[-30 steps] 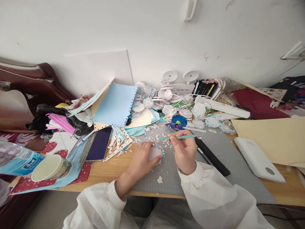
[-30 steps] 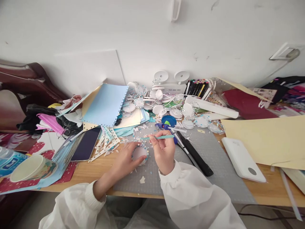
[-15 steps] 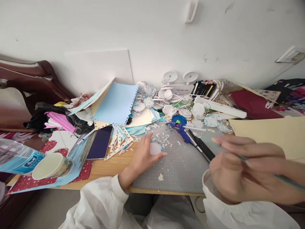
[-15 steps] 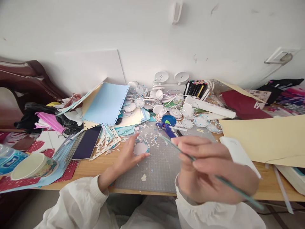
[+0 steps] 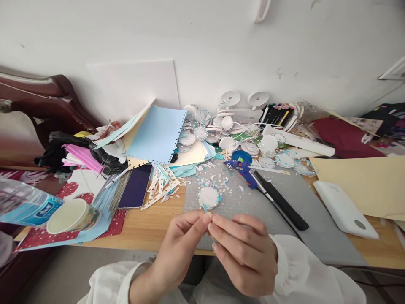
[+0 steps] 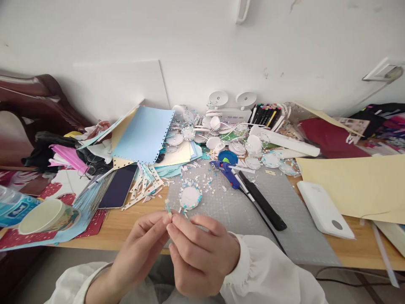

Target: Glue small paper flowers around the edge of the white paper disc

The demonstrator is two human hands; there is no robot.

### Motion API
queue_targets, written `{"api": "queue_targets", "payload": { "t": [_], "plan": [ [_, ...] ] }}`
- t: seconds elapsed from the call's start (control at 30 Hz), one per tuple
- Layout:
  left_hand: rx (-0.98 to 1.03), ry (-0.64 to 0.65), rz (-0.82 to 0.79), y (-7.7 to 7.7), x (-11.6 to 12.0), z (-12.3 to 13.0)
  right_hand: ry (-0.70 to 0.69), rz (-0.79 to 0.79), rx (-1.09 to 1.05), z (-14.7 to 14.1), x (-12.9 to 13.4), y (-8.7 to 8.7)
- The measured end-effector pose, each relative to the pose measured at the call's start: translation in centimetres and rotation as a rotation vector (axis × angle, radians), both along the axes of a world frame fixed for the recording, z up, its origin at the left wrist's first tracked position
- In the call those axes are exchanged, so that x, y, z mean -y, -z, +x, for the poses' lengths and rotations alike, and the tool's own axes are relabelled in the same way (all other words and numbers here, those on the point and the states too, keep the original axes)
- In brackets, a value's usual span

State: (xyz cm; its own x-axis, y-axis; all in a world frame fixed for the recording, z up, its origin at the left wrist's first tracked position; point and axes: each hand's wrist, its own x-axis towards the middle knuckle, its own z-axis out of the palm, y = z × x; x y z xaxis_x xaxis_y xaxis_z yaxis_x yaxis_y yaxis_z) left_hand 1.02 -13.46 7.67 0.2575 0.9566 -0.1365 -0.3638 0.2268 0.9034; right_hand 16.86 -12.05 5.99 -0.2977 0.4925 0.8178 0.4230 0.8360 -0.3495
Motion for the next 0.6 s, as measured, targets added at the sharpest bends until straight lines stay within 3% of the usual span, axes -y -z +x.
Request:
{"api": "queue_targets", "payload": {
  "t": [0.07, 0.13, 0.23, 0.33, 0.47, 0.6],
  "plan": [
    [-0.084, -0.008, 0.065, 0.3, 0.0, -0.3, -0.100, 0.356, 0.302, 0.9, -0.3, -0.3],
    [-0.174, -0.013, 0.140, 0.5, -0.4, -0.9, -0.083, 0.385, 0.352, 1.9, -0.4, -0.1],
    [-0.299, -0.046, 0.228, 0.8, -2.2, -1.8, 0.144, 0.173, 0.180, 3.7, -0.7, 1.3],
    [-0.335, -0.047, 0.241, 1.5, -5.5, -2.4, 0.537, -0.044, -0.112, 5.8, -2.5, 3.6],
    [-0.383, -0.057, 0.277, 3.8, -10.2, -2.1, 0.814, -0.228, 0.104, 7.7, -6.9, 6.6],
    [-0.338, -0.033, 0.272, 6.1, -12.5, -1.2, 0.924, -0.351, 0.426, 7.6, -10.3, 8.0]
  ]
}}
